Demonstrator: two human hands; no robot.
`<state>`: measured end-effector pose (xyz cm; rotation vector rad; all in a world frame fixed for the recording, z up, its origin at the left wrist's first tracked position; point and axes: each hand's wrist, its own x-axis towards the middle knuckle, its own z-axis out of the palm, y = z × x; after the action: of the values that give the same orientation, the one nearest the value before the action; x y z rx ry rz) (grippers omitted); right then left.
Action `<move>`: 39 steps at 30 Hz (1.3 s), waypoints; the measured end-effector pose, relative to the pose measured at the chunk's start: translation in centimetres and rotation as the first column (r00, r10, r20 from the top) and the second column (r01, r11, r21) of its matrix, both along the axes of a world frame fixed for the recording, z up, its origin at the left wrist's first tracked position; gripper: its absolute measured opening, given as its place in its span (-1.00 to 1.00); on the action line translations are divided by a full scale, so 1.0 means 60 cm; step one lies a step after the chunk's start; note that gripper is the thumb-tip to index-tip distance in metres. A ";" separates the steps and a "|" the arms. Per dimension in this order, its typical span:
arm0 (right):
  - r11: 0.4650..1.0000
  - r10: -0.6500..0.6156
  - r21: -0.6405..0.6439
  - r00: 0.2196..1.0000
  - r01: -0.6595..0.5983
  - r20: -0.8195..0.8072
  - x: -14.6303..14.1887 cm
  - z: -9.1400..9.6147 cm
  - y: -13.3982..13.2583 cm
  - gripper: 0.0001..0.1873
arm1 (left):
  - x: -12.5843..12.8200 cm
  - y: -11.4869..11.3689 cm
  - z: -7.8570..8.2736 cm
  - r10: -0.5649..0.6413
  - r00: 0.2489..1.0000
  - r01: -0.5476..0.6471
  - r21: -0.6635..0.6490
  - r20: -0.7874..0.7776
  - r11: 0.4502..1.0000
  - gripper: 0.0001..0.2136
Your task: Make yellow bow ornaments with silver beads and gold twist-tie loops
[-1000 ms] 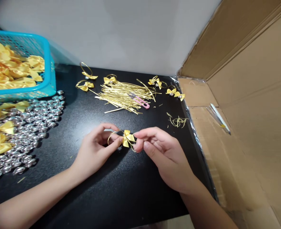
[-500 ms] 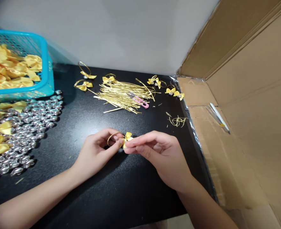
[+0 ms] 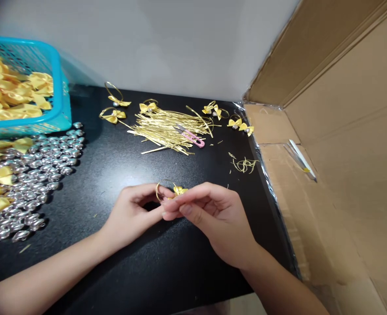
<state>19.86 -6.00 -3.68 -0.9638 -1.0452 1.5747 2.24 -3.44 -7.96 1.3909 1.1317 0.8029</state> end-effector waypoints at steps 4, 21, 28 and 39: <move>0.999 -0.048 0.018 0.997 0.047 0.054 0.008 -0.010 0.002 -0.94 | -0.002 0.000 -0.002 0.038 0.998 -0.035 0.055 -0.044 0.998 -0.94; 0.980 0.014 -0.188 0.913 0.069 0.407 -0.022 -0.050 0.023 -0.84 | -0.004 -0.007 0.002 0.027 0.993 -0.027 -0.002 0.117 1.000 -0.98; 0.983 -0.054 -0.148 0.934 0.113 0.354 -0.022 -0.055 0.023 -0.87 | -0.002 0.001 0.002 0.171 0.937 -0.068 -0.321 0.305 0.945 -0.93; 0.991 -0.074 -0.076 0.925 0.110 0.374 -0.027 -0.058 0.019 -0.87 | 0.000 0.002 -0.003 0.241 0.910 -0.097 -0.391 0.338 0.915 -0.84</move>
<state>18.24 -4.88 -7.18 -1.3953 -1.1687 1.4049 2.25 -3.33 -8.13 0.7869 1.0390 0.8887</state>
